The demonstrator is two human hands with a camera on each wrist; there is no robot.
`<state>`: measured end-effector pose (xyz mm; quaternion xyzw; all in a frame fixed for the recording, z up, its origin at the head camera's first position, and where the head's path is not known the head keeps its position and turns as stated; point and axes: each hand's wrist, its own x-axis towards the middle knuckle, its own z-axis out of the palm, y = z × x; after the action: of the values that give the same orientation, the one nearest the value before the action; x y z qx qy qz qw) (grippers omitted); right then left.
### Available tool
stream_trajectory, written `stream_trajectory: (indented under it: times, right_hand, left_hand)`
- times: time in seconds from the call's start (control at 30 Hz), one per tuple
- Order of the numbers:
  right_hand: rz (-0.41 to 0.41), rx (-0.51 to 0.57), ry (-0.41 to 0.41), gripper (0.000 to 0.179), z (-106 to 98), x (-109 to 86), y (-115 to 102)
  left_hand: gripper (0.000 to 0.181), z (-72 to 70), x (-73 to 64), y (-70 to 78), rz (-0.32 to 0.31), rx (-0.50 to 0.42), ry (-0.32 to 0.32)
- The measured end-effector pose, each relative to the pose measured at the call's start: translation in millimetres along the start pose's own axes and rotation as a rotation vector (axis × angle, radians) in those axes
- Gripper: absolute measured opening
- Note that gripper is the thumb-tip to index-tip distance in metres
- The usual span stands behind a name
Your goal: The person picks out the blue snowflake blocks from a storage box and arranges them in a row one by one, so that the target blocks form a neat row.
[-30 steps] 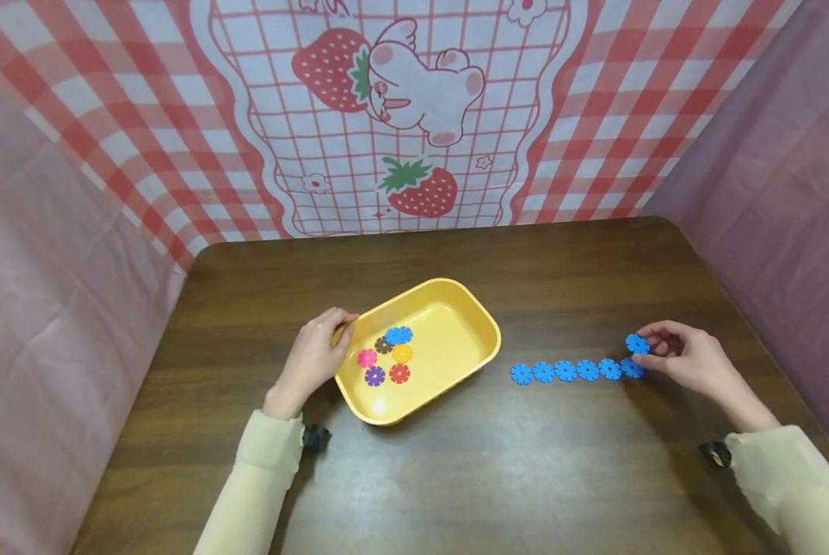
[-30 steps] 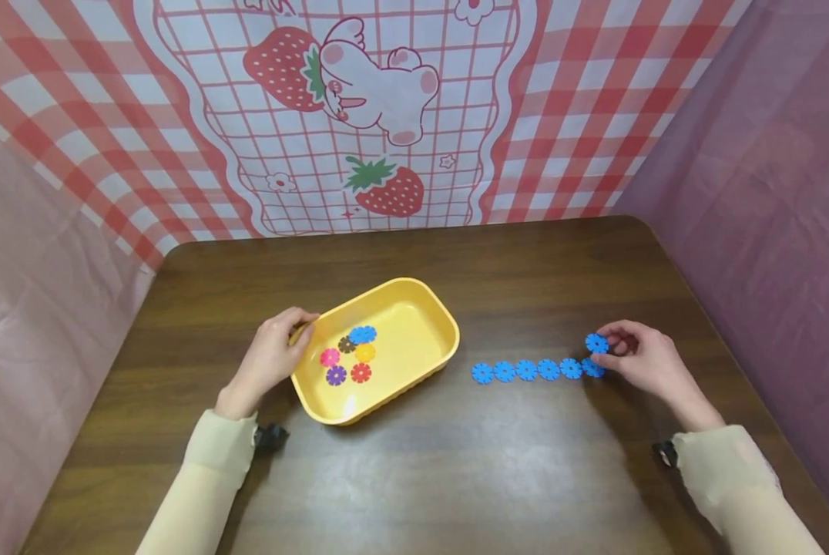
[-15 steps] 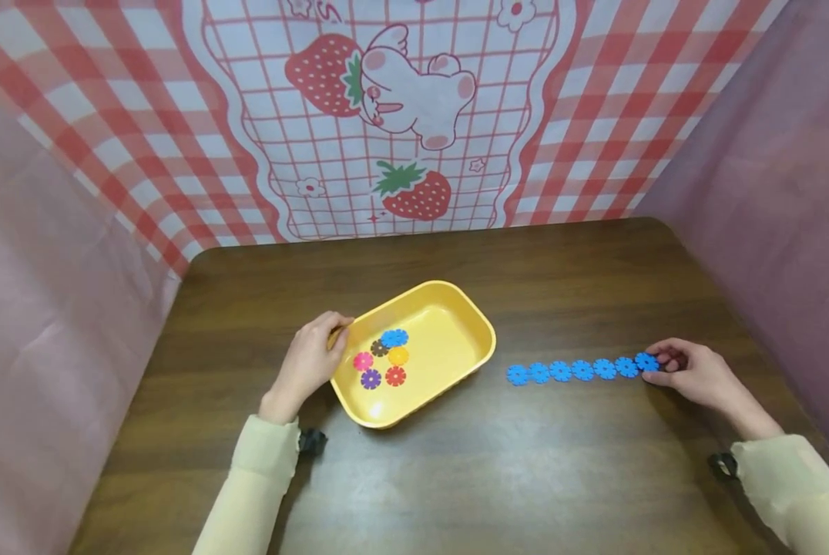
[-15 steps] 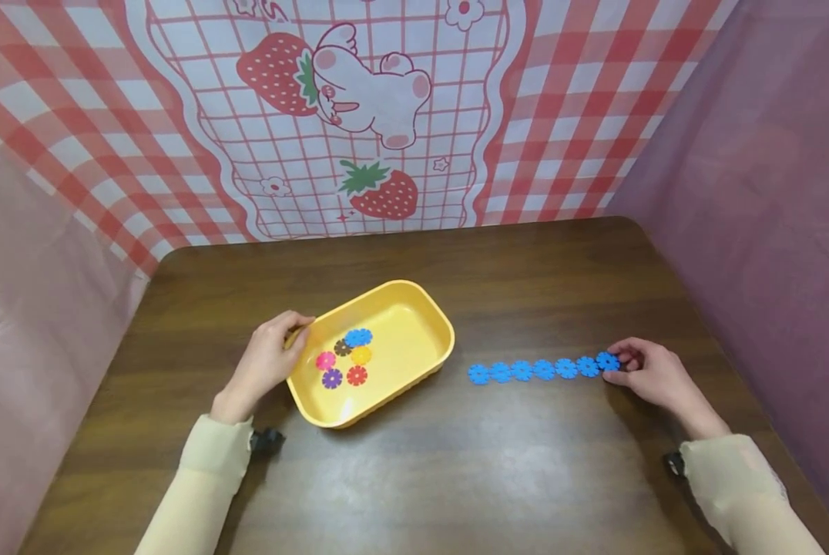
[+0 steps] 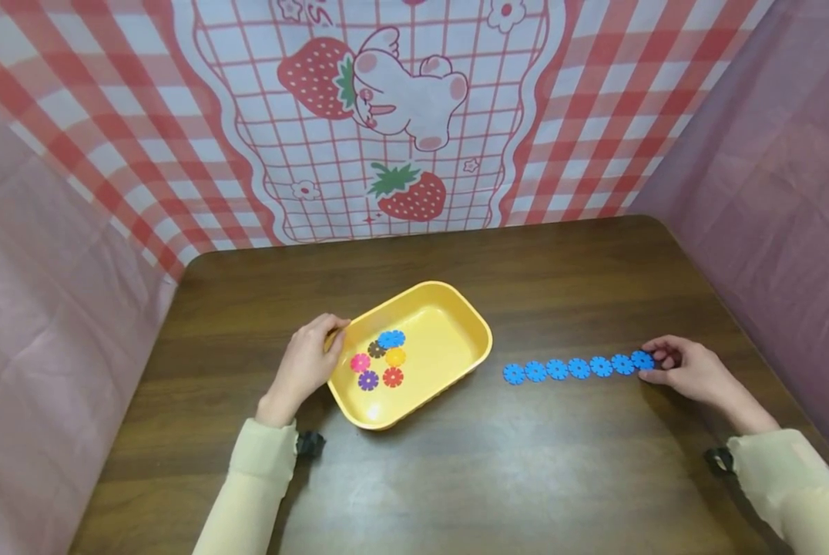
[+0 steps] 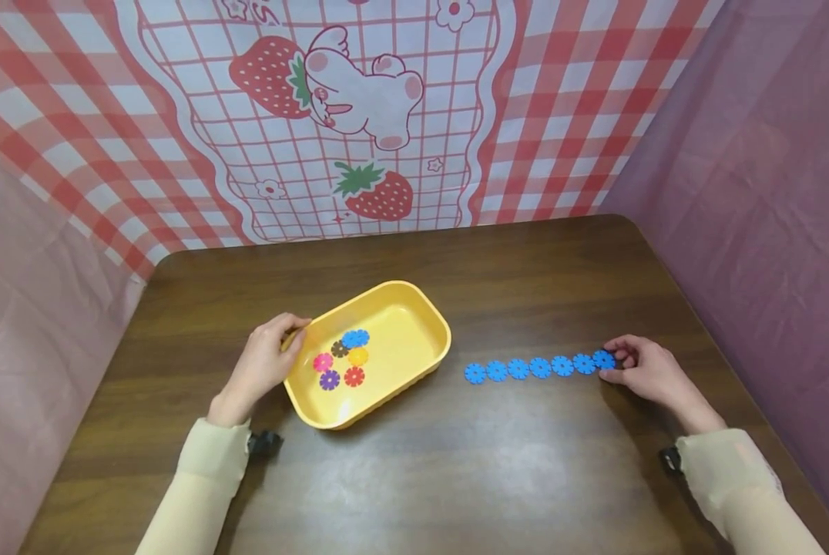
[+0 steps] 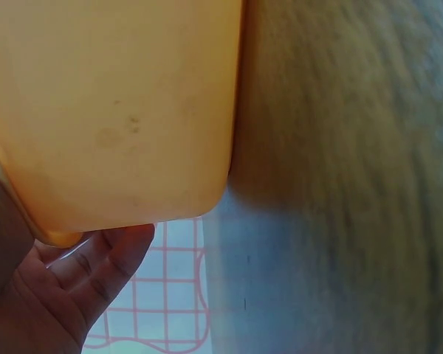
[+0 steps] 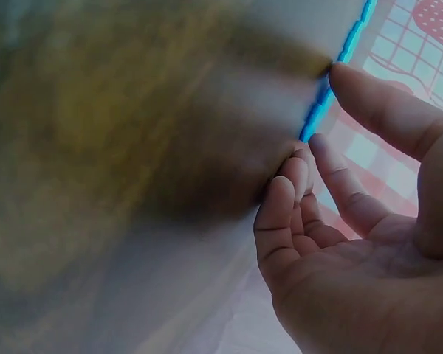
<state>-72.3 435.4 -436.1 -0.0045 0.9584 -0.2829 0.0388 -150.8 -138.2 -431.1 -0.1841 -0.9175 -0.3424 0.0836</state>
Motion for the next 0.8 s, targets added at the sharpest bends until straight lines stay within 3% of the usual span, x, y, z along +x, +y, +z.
stream_trajectory:
  times: [0.27, 0.63, 0.8]
  right_hand:
    - [-0.004, -0.006, 0.068, 0.051, -5.2, 4.0, -21.5]
    - [-0.158, 0.156, 0.132, 0.04, 22.6, 28.0, -114.4]
    - [-0.241, 0.234, 0.083, 0.038, 36.6, 46.6, -155.9]
  left_hand:
    - [0.014, -0.3, -0.7, -0.5, 0.009, -0.001, -0.002]
    - [0.014, -1.3, -2.8, -0.1, 0.024, -0.002, 0.008]
    - [0.014, 0.7, -0.6, -0.4, 0.036, 0.001, 0.015]
